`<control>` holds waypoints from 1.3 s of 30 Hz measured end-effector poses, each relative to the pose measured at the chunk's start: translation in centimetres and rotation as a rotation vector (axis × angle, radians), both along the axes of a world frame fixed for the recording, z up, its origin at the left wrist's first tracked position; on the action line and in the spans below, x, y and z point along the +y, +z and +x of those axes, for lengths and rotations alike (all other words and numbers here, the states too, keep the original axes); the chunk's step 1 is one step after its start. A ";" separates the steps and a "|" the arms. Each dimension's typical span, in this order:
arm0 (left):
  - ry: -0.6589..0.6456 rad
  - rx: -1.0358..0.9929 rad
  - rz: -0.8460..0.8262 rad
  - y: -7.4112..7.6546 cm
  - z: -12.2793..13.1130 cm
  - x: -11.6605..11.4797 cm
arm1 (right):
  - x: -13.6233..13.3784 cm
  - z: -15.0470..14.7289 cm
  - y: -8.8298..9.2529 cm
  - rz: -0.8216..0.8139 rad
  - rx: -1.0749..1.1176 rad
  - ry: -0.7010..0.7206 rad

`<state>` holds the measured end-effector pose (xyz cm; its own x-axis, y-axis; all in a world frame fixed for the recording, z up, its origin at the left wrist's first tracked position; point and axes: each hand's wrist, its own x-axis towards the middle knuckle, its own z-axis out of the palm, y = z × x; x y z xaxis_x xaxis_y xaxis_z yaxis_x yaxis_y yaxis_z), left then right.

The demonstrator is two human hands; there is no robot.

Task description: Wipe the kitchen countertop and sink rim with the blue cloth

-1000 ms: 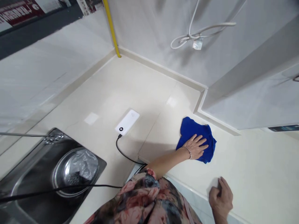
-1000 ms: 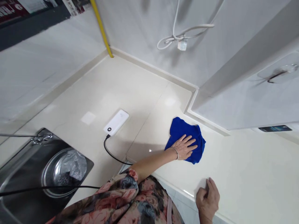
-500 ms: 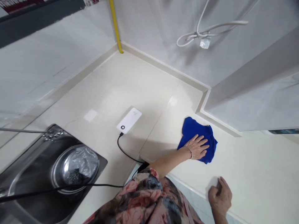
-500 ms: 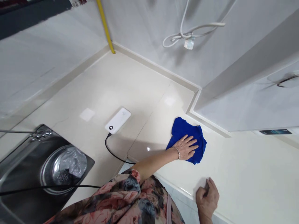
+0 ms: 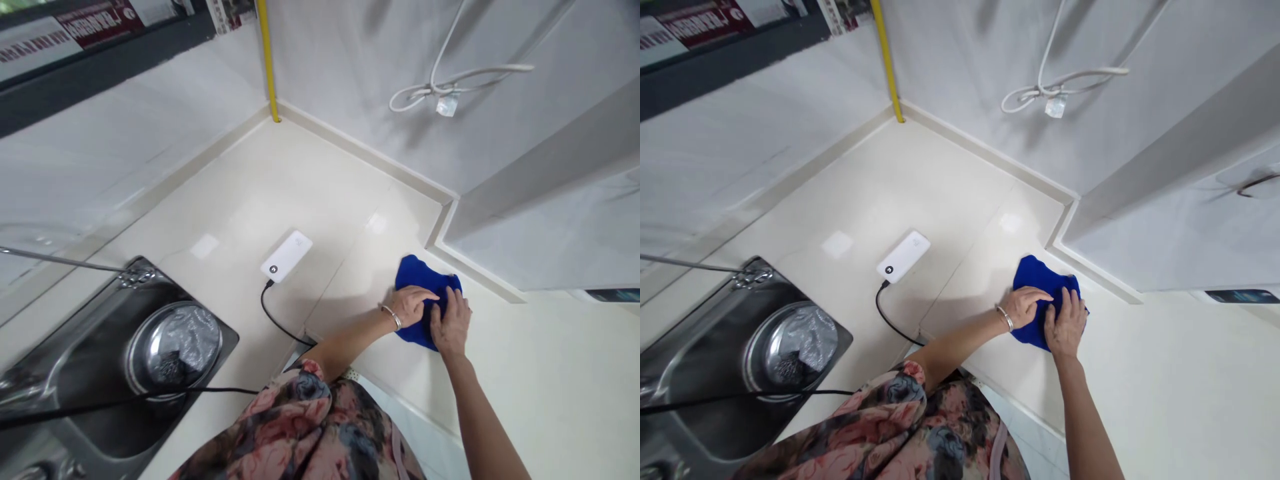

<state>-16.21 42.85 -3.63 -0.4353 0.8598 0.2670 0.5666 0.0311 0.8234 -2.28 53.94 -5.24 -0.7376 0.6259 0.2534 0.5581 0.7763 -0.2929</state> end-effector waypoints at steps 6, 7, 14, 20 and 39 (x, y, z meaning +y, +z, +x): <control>0.208 0.090 -0.122 0.3 -6.7 -1.6 | -1.4 -0.7 -3.0 0.061 -0.127 -0.058; 0.262 0.138 -0.202 0.1 -7.4 -1.9 | -1.5 -0.6 -3.0 0.062 -0.125 -0.054; 0.315 0.268 -0.564 -1.6 -8.6 -2.5 | -2.2 2.7 -2.5 0.073 -0.091 -0.066; 0.297 0.263 -0.588 -1.4 -8.4 -2.4 | -1.2 15.0 -2.5 0.072 -0.091 -0.224; 0.324 0.378 -0.655 -1.4 -8.1 -2.0 | -2.8 4.2 -2.9 0.068 -0.206 -0.373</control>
<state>-24.32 40.82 -5.01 -0.6696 0.7397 -0.0667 0.6827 0.6483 0.3370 1.94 51.15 -8.10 -0.5038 0.8460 0.1743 0.8455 0.5243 -0.1011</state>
